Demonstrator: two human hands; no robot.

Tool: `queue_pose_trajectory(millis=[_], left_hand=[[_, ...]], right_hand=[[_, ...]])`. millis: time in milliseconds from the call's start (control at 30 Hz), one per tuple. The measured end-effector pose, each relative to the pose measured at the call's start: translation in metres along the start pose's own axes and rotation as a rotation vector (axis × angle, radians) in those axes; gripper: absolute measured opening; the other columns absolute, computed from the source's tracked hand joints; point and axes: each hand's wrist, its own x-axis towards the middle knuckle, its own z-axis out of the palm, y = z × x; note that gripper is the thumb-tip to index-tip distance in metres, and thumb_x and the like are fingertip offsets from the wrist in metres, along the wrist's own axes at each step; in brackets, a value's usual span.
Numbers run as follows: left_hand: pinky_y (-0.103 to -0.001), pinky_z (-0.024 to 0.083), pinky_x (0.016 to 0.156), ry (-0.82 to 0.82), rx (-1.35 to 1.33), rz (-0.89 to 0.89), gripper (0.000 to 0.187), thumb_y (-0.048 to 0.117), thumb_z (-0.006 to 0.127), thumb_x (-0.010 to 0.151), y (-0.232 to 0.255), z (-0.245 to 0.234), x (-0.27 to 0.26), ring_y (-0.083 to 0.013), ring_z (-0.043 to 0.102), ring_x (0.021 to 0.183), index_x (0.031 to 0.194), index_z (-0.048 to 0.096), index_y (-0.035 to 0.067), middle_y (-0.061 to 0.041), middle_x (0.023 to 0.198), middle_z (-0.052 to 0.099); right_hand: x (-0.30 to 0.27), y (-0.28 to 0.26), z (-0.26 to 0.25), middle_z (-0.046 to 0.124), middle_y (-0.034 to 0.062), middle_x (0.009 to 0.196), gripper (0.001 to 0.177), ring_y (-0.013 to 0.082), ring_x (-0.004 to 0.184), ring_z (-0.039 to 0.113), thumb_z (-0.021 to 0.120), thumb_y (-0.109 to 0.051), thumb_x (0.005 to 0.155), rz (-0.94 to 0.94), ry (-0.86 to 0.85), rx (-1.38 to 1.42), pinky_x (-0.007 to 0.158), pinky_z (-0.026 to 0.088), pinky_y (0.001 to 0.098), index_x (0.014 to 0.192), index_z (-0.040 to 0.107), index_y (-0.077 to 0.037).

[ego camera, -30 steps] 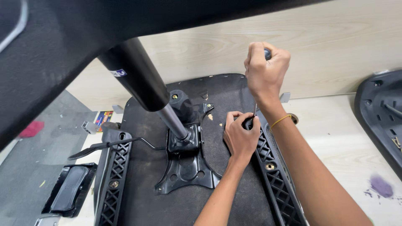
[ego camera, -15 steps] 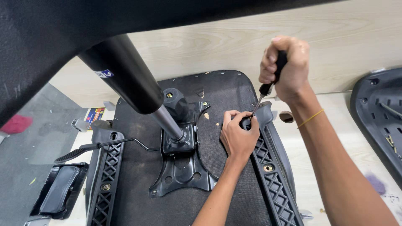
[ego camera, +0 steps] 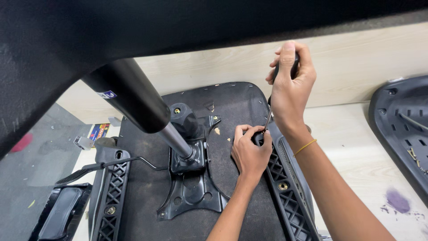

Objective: The person uses a screwdriver to tighten screws into the underside of an overturned chair, securing the base and frame components together. The person works methodically on multiple screw locations around the chair base.

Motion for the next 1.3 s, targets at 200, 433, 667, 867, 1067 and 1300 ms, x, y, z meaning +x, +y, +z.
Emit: queue_pose_trajectory(millis=[200,433,667,867,1067,1300], left_hand=[[-0.039,0.053,0.072,0.022,0.005,0.036,0.019,0.024,0.074,0.08,-0.002,0.002,-0.001,-0.0267,0.069,0.083,0.091,0.078,0.01,-0.006,0.1,0.064],[-0.039,0.053,0.072,-0.003,-0.024,0.001,0.019,0.025,0.073,0.082,-0.001,-0.001,-0.001,-0.0269,0.068,0.082,0.093,0.078,0.01,-0.007,0.1,0.063],[-0.04,0.053,0.075,-0.002,0.013,0.041,0.022,0.026,0.072,0.083,-0.003,0.001,-0.001,-0.0278,0.068,0.085,0.095,0.078,0.008,-0.008,0.102,0.062],[-0.039,0.053,0.075,-0.044,0.022,0.007,0.024,0.028,0.07,0.085,-0.004,0.0,-0.002,-0.0262,0.068,0.084,0.097,0.078,0.008,-0.007,0.103,0.061],[-0.038,0.054,0.074,-0.05,0.021,-0.018,0.023,0.028,0.07,0.085,-0.003,0.0,-0.002,-0.0253,0.068,0.082,0.096,0.079,0.009,-0.006,0.103,0.062],[-0.04,0.054,0.075,-0.01,0.034,0.057,0.023,0.025,0.072,0.084,-0.01,0.004,-0.002,-0.0278,0.069,0.083,0.098,0.078,0.007,-0.008,0.103,0.064]], right_hand=[[0.003,-0.01,0.008,0.057,-0.0004,0.073,0.031,0.0036,0.057,0.052,0.045,-0.021,0.112,0.149,-0.068,0.047,0.049,0.043,0.0203,0.086,0.056,-0.008],[0.009,0.0,0.013,0.054,0.0011,0.065,0.033,0.0045,0.05,0.043,0.049,-0.017,0.107,0.077,0.015,0.151,0.04,0.032,0.0213,0.076,0.053,-0.006],[0.005,0.004,0.024,0.051,-0.0027,0.058,0.043,0.0034,0.051,0.043,0.059,-0.02,0.108,-0.019,0.047,-0.108,0.046,0.032,0.0232,0.067,0.053,-0.007],[0.004,0.001,0.032,0.05,-0.0023,0.057,0.037,0.0035,0.052,0.041,0.06,-0.012,0.099,0.008,-0.012,-0.131,0.047,0.03,0.0247,0.064,0.052,-0.005],[0.015,-0.001,0.032,0.048,-0.002,0.052,0.035,0.0036,0.044,0.039,0.053,-0.012,0.095,0.279,-0.175,0.083,0.038,0.025,0.0232,0.06,0.053,-0.006],[0.004,-0.007,0.042,0.054,-0.002,0.055,0.029,0.0027,0.044,0.042,0.056,-0.013,0.093,0.291,-0.347,0.096,0.039,0.03,0.0216,0.066,0.062,-0.006]])
